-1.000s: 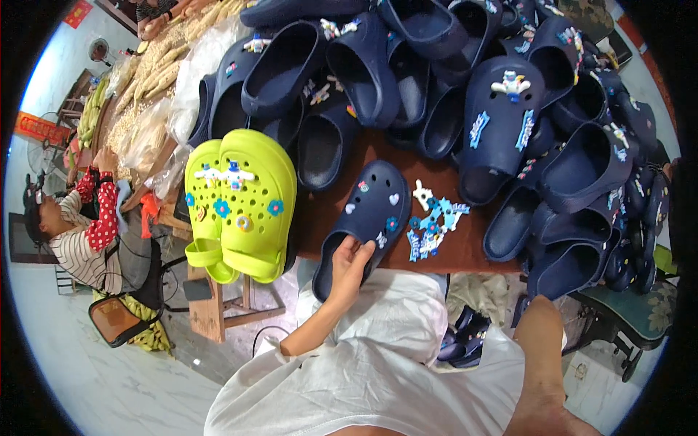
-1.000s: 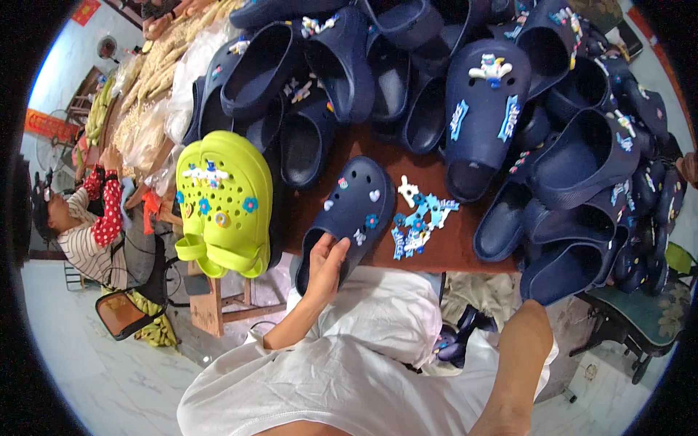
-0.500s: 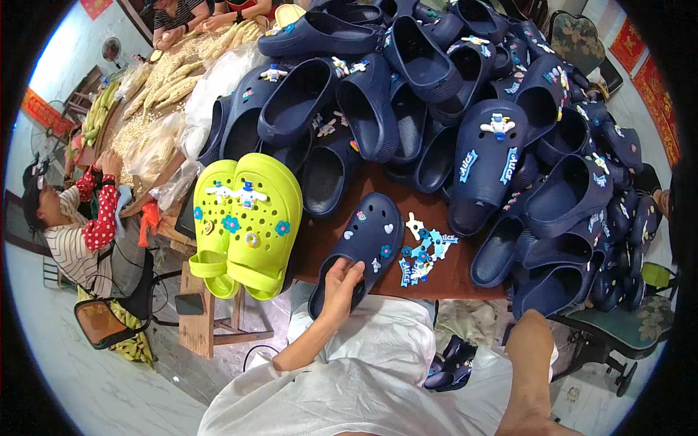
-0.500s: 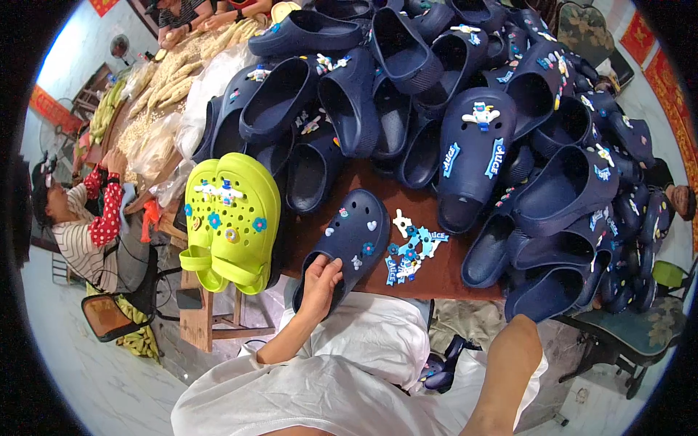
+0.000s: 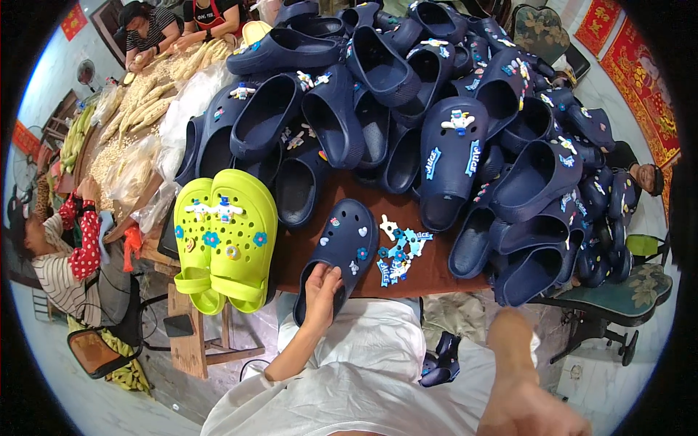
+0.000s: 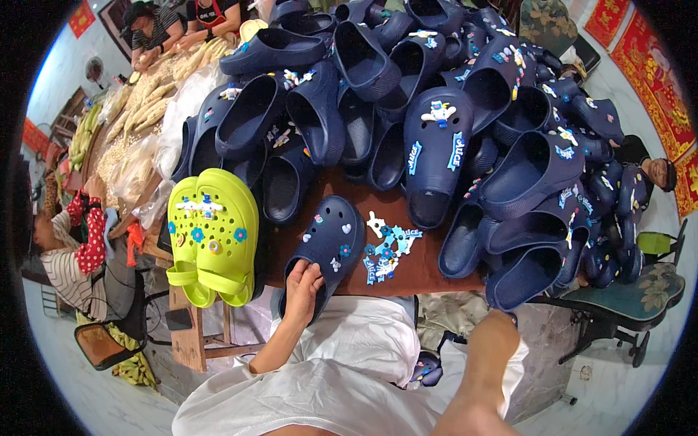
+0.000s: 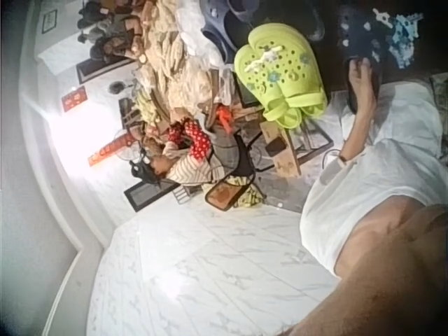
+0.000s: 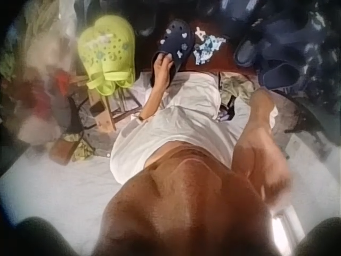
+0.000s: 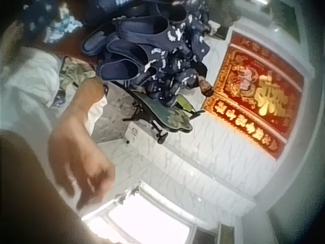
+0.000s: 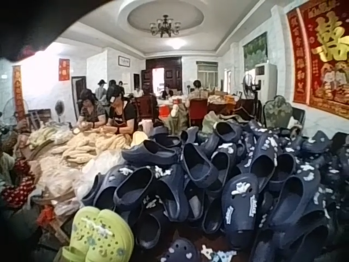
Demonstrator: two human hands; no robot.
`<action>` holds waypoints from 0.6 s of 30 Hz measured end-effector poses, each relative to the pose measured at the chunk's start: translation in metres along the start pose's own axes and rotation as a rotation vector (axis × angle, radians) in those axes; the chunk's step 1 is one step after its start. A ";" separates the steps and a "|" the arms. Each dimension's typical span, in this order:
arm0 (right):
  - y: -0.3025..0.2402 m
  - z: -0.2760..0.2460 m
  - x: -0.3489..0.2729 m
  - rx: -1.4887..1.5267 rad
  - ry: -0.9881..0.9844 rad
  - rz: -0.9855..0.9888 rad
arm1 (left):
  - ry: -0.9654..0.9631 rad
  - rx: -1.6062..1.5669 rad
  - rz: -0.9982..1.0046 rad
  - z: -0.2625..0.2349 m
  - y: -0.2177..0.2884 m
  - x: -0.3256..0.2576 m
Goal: Attaching decorative charms into the holes of foam clogs.
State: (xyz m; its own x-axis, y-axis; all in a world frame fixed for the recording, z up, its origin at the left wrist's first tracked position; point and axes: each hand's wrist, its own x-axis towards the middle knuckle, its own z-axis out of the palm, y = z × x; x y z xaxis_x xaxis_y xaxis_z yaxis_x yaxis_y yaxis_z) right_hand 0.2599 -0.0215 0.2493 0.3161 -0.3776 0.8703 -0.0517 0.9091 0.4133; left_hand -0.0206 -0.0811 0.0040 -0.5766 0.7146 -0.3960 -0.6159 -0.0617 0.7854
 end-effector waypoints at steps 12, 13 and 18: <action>-0.036 0.063 -0.225 -0.030 -1.073 1.388 | -0.032 -0.104 -0.213 0.030 -0.004 0.006; -0.041 0.066 -0.232 -0.034 -1.068 1.465 | -0.039 -0.102 -0.202 0.030 -0.003 0.004; -0.046 0.076 -0.256 0.002 -1.078 1.458 | -0.022 -0.128 -0.201 0.043 0.003 0.004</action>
State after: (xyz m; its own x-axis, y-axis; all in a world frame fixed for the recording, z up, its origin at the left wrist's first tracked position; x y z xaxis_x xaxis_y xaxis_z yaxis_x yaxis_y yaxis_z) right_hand 0.1096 0.0201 0.0283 -0.6636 0.6982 0.2685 0.3032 0.5792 -0.7567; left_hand -0.0023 -0.0486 0.0252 -0.4243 0.7363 -0.5271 -0.7813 -0.0034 0.6241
